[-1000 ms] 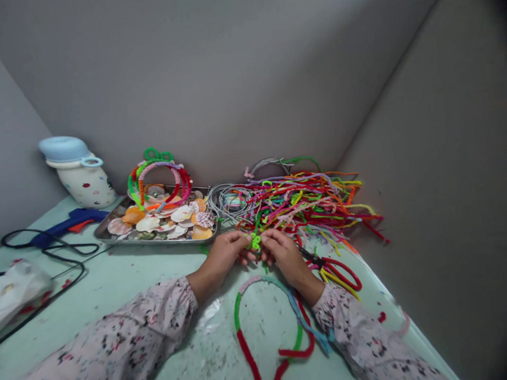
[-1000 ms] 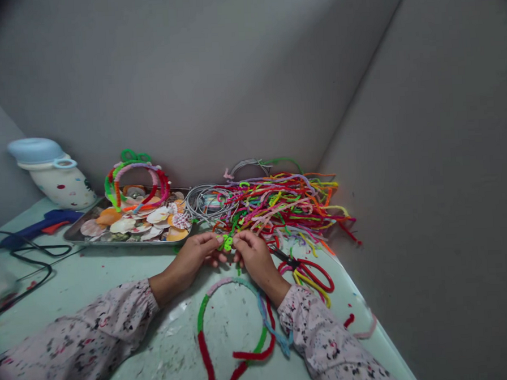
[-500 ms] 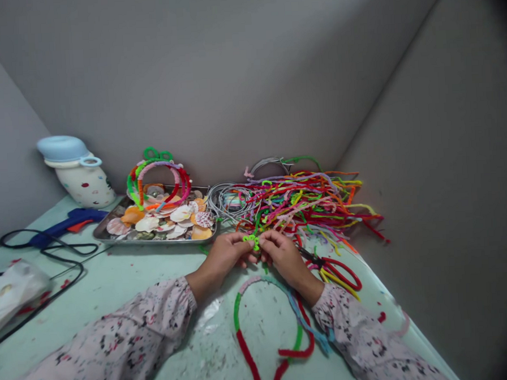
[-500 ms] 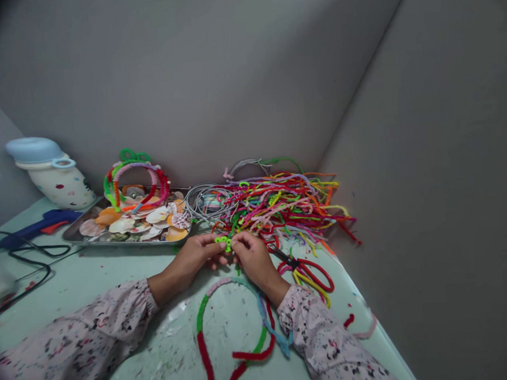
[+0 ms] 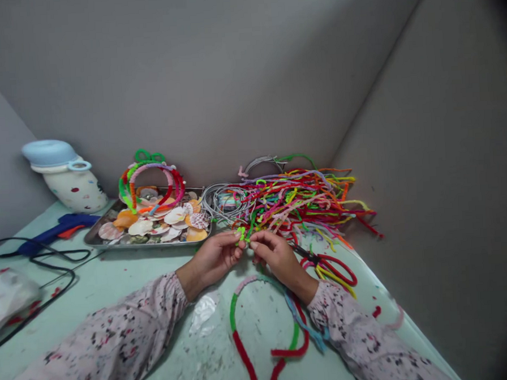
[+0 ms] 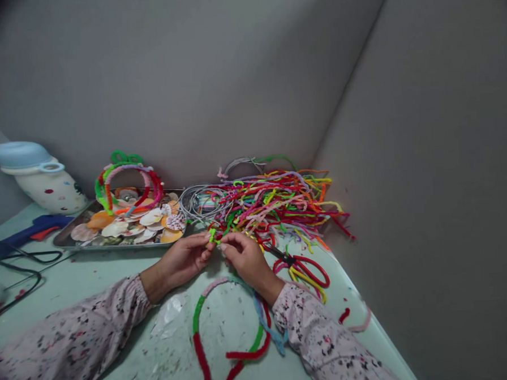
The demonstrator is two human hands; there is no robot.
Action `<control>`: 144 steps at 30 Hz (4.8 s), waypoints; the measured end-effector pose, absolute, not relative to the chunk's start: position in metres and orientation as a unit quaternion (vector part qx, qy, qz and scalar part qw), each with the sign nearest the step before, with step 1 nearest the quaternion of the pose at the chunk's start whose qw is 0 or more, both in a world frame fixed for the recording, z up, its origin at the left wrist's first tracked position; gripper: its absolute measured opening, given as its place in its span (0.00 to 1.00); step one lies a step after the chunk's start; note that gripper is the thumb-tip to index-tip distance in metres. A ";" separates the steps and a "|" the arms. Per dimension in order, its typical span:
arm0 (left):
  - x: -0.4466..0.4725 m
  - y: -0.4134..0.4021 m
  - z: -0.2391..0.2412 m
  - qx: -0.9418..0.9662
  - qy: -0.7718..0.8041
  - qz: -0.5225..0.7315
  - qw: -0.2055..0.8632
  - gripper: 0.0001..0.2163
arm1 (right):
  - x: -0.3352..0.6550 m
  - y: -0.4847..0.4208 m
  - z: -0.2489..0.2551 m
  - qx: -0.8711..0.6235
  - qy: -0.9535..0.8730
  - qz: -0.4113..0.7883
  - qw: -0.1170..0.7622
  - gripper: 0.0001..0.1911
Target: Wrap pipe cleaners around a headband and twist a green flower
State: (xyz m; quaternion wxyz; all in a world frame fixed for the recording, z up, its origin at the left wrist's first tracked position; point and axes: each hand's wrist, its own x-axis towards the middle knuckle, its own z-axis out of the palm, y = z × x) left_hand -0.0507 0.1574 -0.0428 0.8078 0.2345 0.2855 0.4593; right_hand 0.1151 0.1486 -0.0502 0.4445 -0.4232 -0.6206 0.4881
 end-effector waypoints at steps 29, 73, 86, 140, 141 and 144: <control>-0.051 0.157 -0.048 0.257 0.244 0.424 0.833 0.05 | 0.111 0.150 -0.053 -0.431 -0.619 0.471 0.458 0.06; -0.038 0.153 -0.054 0.447 0.409 0.475 0.638 0.10 | 0.113 0.149 -0.056 -0.444 -0.699 0.282 0.486 0.03; -0.037 0.150 -0.052 0.458 0.454 0.465 0.606 0.08 | 0.108 0.147 -0.055 -0.457 -0.699 0.276 0.476 0.06; -0.033 0.148 -0.056 0.482 0.452 0.470 0.585 0.09 | 0.107 0.148 -0.060 -0.512 -0.657 0.298 0.467 0.03; -0.033 0.148 -0.055 0.484 0.452 0.466 0.587 0.09 | 0.108 0.148 -0.060 -0.515 -0.652 0.304 0.466 0.03; -0.034 0.147 -0.052 0.484 0.444 0.462 0.596 0.11 | 0.108 0.148 -0.059 -0.515 -0.644 0.320 0.466 0.04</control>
